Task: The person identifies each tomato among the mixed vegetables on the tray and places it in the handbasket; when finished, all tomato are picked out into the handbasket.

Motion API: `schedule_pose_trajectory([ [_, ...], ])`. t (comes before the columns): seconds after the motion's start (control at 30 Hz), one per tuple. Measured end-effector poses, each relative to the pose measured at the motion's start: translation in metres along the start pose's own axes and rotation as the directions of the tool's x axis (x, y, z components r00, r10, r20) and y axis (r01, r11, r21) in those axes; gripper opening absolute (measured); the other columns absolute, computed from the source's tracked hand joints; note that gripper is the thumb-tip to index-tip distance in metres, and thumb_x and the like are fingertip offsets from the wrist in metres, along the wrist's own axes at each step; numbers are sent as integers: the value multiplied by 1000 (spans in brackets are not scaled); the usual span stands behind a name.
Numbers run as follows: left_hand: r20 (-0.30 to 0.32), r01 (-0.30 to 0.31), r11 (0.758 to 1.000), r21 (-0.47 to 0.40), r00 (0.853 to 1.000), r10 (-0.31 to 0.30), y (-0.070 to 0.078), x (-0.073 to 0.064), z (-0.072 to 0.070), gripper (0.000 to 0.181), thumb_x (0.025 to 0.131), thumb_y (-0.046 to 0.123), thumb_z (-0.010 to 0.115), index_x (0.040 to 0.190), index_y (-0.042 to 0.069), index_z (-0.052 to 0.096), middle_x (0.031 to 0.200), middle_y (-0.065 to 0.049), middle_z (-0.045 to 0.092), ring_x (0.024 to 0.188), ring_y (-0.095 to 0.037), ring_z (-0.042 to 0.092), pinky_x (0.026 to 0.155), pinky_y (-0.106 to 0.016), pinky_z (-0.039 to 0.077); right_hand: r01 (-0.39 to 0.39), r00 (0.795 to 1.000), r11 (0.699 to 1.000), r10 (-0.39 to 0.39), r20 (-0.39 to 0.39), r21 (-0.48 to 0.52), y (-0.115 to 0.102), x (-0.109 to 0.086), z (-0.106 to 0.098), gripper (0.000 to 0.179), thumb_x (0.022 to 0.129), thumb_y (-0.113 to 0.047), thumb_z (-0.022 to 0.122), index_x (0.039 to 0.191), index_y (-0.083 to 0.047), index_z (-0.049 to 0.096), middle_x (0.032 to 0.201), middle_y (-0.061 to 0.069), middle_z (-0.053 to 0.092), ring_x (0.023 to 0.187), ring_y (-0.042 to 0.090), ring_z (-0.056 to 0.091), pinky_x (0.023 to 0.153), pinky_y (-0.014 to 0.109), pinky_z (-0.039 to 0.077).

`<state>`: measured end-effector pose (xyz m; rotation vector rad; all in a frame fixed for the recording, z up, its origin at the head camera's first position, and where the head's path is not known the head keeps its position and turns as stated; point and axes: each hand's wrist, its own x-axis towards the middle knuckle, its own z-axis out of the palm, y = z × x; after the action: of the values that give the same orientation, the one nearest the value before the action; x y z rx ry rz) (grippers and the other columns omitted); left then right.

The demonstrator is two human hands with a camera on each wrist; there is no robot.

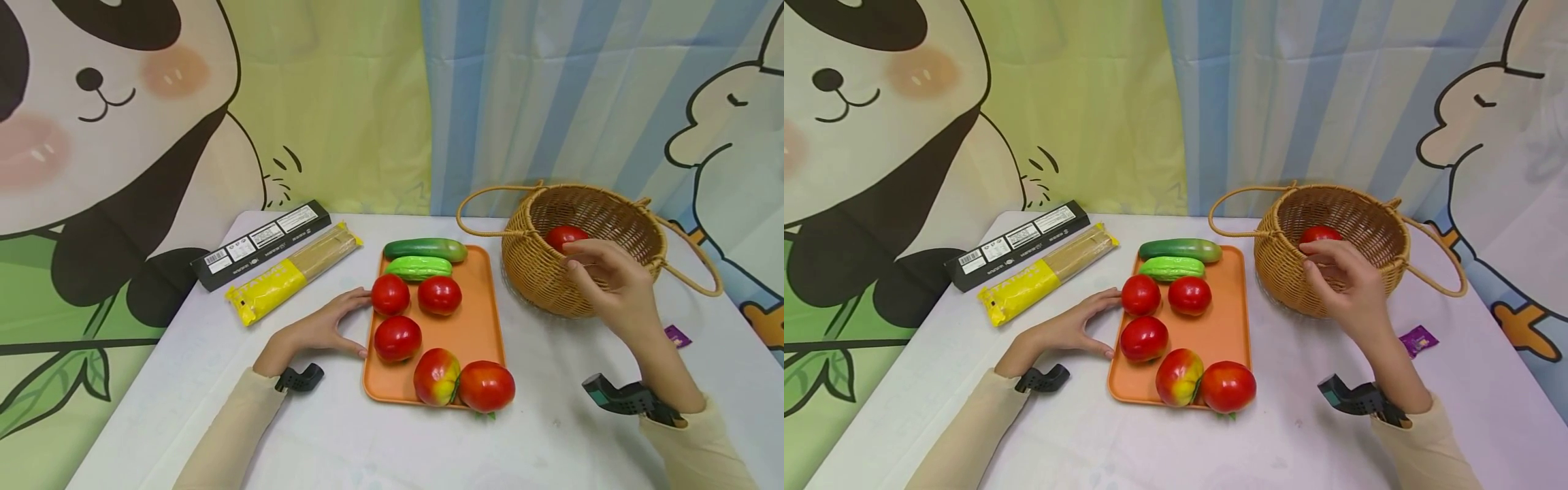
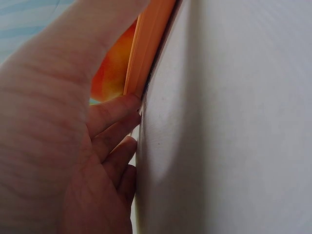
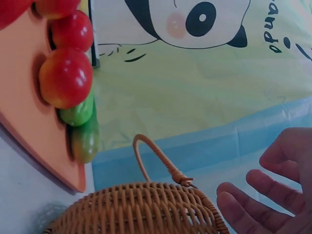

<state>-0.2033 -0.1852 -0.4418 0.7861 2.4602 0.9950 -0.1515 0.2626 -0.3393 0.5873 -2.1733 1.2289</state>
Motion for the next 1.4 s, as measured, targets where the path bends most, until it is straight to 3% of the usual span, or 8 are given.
schedule_pose_trajectory([
  [0.27, 3, 6, 1000, -7, 1000, -6, 1, 0, 0, 98, 68, 46, 87, 148, 14, 40, 161, -5, 21, 150, -26, 10, 119, -54, 17, 83, 991, 996, -86, 107, 32, 5, -7, 12, 43, 74, 26, 62, 114, 11, 63, 110, 15, 64, 96, 2, 62, 82, 9, 50],
  [0.53, 5, -3, 1000, 6, 1000, 3, 0, 1, -1, 98, 69, 45, 87, 149, 13, 40, 160, -4, 22, 150, -24, 10, 120, -51, 15, 128, 977, 992, -128, 169, 13, 15, -13, 23, 45, 68, 27, 70, 109, 10, 64, 108, 15, 65, 96, 1, 62, 82, 9, 50],
  [0.63, 6, -7, 1000, 9, 1000, 7, 1, 1, -1, 98, 69, 45, 87, 149, 13, 40, 160, -4, 23, 150, -24, 10, 120, -51, 15, 141, 968, 990, -143, 208, 24, 18, -15, 26, 46, 67, 26, 71, 109, 7, 66, 108, 8, 65, 98, 1, 61, 81, 10, 51],
  [0.93, 11, 1, 1000, 6, 1000, -1, 1, 1, -1, 98, 69, 45, 87, 149, 13, 39, 160, -4, 22, 150, -25, 10, 120, -52, 15, 125, 891, 986, -159, 426, 107, 16, -20, 32, 49, 75, 20, 70, 117, -6, 65, 110, 0, 64, 93, 5, 61, 77, 15, 54],
  [1.17, 8, -1, 1000, 9, 1000, 1, 0, 1, -1, 98, 69, 45, 87, 148, 13, 40, 160, -3, 22, 150, -24, 9, 120, -52, 15, 96, 848, 989, -138, 511, 109, 15, -24, 36, 40, 79, 13, 71, 113, -7, 66, 106, -1, 66, 92, 9, 61, 76, 20, 55],
  [1.4, 8, -11, 1000, -2, 1000, 11, 0, 0, -1, 98, 69, 45, 87, 148, 13, 40, 160, -6, 21, 150, -27, 10, 119, -55, 16, 33, 785, 990, -109, 610, 134, 14, -29, 40, 33, 86, 6, 68, 114, -12, 66, 107, 1, 67, 92, 7, 61, 76, 24, 56],
])
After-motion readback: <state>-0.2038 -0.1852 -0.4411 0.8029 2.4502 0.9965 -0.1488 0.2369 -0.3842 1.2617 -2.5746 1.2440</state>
